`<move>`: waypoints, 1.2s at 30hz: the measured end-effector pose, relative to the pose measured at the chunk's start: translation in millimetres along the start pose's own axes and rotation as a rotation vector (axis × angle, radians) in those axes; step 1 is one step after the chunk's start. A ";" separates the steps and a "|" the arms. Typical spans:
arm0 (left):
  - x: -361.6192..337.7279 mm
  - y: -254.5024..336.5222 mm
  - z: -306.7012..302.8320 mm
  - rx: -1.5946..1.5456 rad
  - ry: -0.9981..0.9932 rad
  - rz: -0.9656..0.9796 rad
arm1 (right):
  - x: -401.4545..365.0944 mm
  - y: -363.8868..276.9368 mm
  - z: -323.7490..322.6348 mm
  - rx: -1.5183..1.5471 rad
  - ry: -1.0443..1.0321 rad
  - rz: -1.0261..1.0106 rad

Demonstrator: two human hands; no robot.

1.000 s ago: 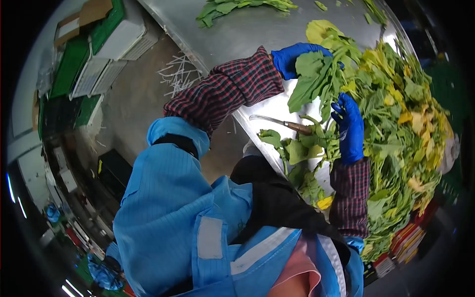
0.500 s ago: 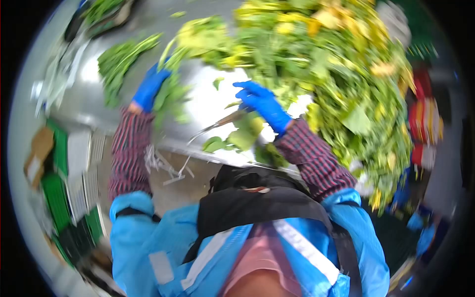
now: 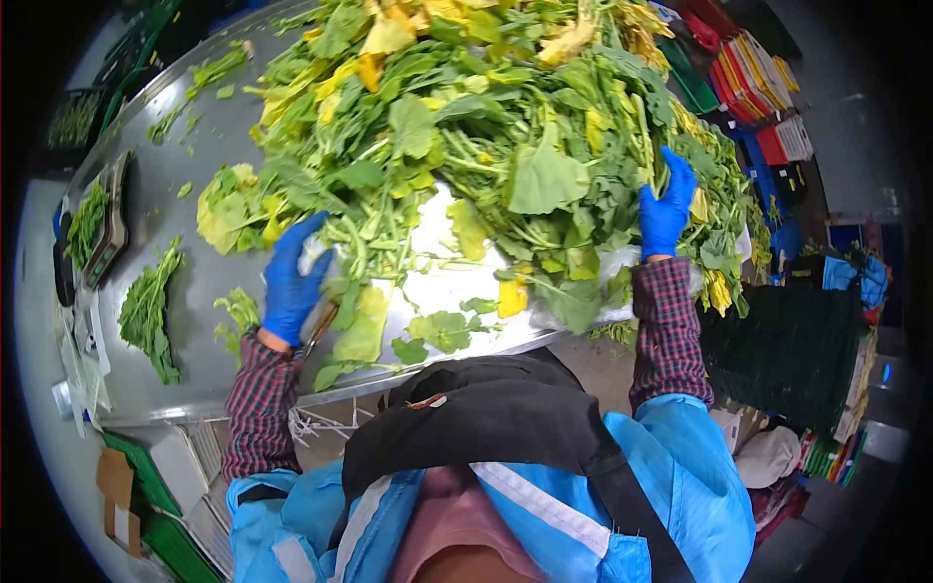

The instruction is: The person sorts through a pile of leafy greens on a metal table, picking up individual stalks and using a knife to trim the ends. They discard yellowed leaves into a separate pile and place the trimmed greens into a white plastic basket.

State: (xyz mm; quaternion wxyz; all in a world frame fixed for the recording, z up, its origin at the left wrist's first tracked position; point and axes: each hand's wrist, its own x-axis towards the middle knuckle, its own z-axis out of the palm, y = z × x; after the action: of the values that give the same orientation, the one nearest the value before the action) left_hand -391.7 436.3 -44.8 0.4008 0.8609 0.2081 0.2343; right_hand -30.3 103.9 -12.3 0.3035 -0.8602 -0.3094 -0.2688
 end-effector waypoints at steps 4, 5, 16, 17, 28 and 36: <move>60.4 99.5 110.6 -0.042 -0.182 0.297 | 10.6 141.6 -23.3 -0.295 0.036 0.118; 75.6 124.0 140.1 -0.035 -0.272 0.363 | 16.0 162.9 -25.0 -0.287 0.042 0.125; 219.4 267.4 474.8 0.512 -0.448 0.636 | 36.6 352.7 -22.5 0.651 -0.175 0.367; 214.7 266.4 469.1 0.538 -0.501 0.545 | 28.2 381.0 -23.3 0.595 -0.190 0.327; 184.3 252.7 427.2 0.655 -0.595 0.376 | 26.5 567.3 -41.4 1.029 -0.130 0.973; 219.7 328.2 470.2 0.185 -0.439 0.396 | 60.2 633.0 -94.1 1.252 -0.115 1.109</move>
State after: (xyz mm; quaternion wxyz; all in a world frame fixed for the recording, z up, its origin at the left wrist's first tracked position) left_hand 108.9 83.4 -1.7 0.3026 0.9476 -0.0349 0.0965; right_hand 424.0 -333.9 -135.2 0.7969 -0.5728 0.0512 0.1852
